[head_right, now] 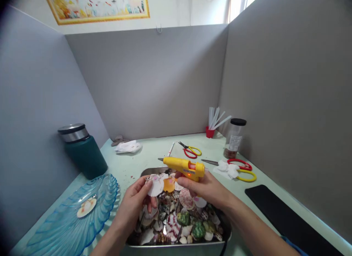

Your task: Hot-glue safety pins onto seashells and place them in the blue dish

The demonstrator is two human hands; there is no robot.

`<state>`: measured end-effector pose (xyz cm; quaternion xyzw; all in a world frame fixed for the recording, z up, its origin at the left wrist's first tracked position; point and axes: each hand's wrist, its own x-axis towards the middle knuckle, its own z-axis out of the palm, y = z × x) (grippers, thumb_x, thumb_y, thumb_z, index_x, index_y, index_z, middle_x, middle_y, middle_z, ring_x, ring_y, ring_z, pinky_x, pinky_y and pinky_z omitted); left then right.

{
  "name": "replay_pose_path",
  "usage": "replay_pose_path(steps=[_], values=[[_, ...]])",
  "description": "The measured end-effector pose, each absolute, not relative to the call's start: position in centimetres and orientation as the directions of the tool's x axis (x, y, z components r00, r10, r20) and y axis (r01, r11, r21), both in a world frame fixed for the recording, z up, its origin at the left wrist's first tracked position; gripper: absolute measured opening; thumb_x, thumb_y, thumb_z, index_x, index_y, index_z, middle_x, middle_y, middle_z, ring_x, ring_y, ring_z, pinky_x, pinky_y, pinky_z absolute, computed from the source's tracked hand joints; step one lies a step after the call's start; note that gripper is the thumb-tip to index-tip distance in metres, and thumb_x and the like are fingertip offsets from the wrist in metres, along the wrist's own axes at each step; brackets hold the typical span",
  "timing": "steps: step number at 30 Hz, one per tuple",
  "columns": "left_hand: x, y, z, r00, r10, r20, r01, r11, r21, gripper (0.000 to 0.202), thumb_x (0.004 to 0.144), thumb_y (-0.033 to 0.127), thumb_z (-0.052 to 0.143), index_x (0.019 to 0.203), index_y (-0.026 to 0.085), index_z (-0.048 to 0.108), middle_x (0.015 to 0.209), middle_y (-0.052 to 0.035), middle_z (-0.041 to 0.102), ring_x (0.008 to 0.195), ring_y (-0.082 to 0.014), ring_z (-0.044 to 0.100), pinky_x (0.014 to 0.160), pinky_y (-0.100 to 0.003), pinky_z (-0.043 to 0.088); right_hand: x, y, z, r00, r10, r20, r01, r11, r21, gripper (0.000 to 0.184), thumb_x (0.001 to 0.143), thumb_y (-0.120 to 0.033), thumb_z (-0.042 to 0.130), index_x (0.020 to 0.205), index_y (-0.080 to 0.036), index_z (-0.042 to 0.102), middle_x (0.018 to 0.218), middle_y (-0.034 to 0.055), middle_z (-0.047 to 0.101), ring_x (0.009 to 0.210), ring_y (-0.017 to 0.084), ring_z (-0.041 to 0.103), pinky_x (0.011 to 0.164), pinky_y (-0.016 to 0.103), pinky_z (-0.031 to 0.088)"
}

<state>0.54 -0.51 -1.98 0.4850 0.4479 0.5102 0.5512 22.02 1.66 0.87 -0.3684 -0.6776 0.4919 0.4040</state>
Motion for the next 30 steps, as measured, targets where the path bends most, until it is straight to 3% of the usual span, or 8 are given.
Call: replay_pose_path(steps=[3,5,10,17,30], values=[[0.7,-0.5,-1.9,0.056,0.998,-0.005,-0.130,0.012,0.991,0.030,0.084,0.044,0.053,0.094,0.015,0.052,0.044,0.0033,0.058,0.034,-0.0090,0.044,0.035,-0.016,0.033,22.1,1.7,0.2,-0.449,0.860,0.241,0.199,0.359,-0.912,0.026,0.081,-0.041,0.063,0.098,-0.020,0.064,0.087,0.0027,0.064,0.071,0.016,0.060,0.062,0.025,0.050],[0.8,-0.5,-1.9,0.033,0.999,-0.007,-0.099,0.011,0.995,0.028,0.084,0.044,0.053,0.088,0.016,0.051,0.042,0.0035,0.057,0.033,-0.0082,0.043,0.035,-0.016,0.032,22.3,1.5,-0.2,-0.467,0.839,0.278,0.265,0.433,-0.862,0.023,0.082,-0.039,0.063,0.096,-0.020,0.064,0.089,0.0029,0.065,0.080,0.019,0.061,0.071,0.026,0.049],[0.9,-0.6,-1.8,-0.009,1.000,-0.023,-0.038,0.022,0.999,0.028,0.085,0.046,0.051,0.081,0.018,0.049,0.041,0.0042,0.057,0.032,-0.0074,0.042,0.035,-0.015,0.032,22.4,1.0,-0.3,-0.523,0.817,0.243,0.388,0.482,-0.785,0.019,0.087,-0.039,0.057,0.090,-0.021,0.062,0.077,-0.0003,0.063,0.068,0.015,0.056,0.062,0.024,0.044],[1.0,-0.5,-2.2,-0.025,0.999,-0.030,0.020,0.030,0.999,0.030,0.082,0.048,0.054,0.083,0.018,0.051,0.040,0.0050,0.056,0.031,-0.0071,0.042,0.035,-0.014,0.031,22.0,0.9,-0.5,-0.563,0.785,0.256,0.479,0.563,-0.674,0.020,0.088,-0.040,0.055,0.087,-0.020,0.060,0.075,-0.0003,0.061,0.065,0.014,0.054,0.060,0.025,0.039],[1.0,-0.6,-2.2,-0.026,0.999,-0.037,0.012,0.037,0.999,0.032,0.080,0.049,0.056,0.086,0.018,0.053,0.037,0.0057,0.054,0.030,-0.0077,0.045,0.034,-0.014,0.033,21.9,0.8,-0.7,-0.540,0.783,0.307,0.470,0.584,-0.662,0.017,0.088,-0.034,0.055,0.080,-0.019,0.055,0.071,-0.0019,0.057,0.061,0.012,0.050,0.058,0.023,0.037]])
